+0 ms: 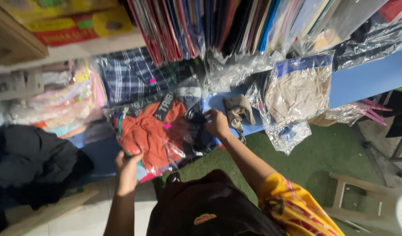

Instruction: The person wipes the surface of various packaged clothing items on a blue table using a cloth. They handle multiple items including shorts, shirts, and socks, moving them aside or rearranging them while cleaning the plastic packaging.

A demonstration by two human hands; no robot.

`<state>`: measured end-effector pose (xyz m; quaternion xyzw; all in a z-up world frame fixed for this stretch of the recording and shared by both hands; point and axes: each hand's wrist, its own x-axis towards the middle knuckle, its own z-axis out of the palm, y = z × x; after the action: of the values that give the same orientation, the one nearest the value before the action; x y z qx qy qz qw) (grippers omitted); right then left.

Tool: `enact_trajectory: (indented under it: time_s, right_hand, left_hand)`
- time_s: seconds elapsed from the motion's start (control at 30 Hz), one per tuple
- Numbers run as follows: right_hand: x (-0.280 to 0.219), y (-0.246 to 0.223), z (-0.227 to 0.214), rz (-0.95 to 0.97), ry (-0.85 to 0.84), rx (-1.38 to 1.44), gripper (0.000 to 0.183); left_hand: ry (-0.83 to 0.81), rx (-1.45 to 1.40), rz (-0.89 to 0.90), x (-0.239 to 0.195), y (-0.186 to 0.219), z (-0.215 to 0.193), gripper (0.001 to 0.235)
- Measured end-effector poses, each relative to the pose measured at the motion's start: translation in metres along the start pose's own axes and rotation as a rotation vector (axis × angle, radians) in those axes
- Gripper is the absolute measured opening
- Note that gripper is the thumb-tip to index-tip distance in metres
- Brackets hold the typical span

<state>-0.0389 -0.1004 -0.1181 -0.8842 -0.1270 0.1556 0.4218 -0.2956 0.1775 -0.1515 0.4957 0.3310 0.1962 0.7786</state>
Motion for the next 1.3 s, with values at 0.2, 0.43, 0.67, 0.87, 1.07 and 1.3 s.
enact_trajectory:
  time_s: [0.2,0.43,0.67,0.87,1.07,1.3]
  right_hand:
    - [-0.002,-0.078,-0.031,-0.299,0.281,0.025,0.031]
    - [0.097,-0.145,-0.016,-0.225,0.456,0.143,0.013]
    - [0.126,-0.098,0.028,-0.296,0.333,-0.211,0.083]
    - [0.006,-0.049,-0.033,-0.496,0.501,-0.16,0.06]
    - [-0.022,0.154,-0.141,0.115,1.269,0.009,0.05]
    - [0.031,0.299,-0.221,0.711,0.891,1.057,0.068]
  left_hand:
    - [0.021,0.342,0.214,0.022,0.08,0.029,0.047]
    - [-0.025,0.627,0.568,0.181,0.124,0.04,0.053]
    - [0.253,1.203,0.822,0.308,0.054,0.01,0.079]
    - [0.227,1.307,0.72,0.254,0.057,0.015,0.067]
    - [0.162,1.266,0.992,0.162,0.044,0.079,0.061]
    - [-0.295,0.871,0.988,0.048,0.005,0.229,0.05]
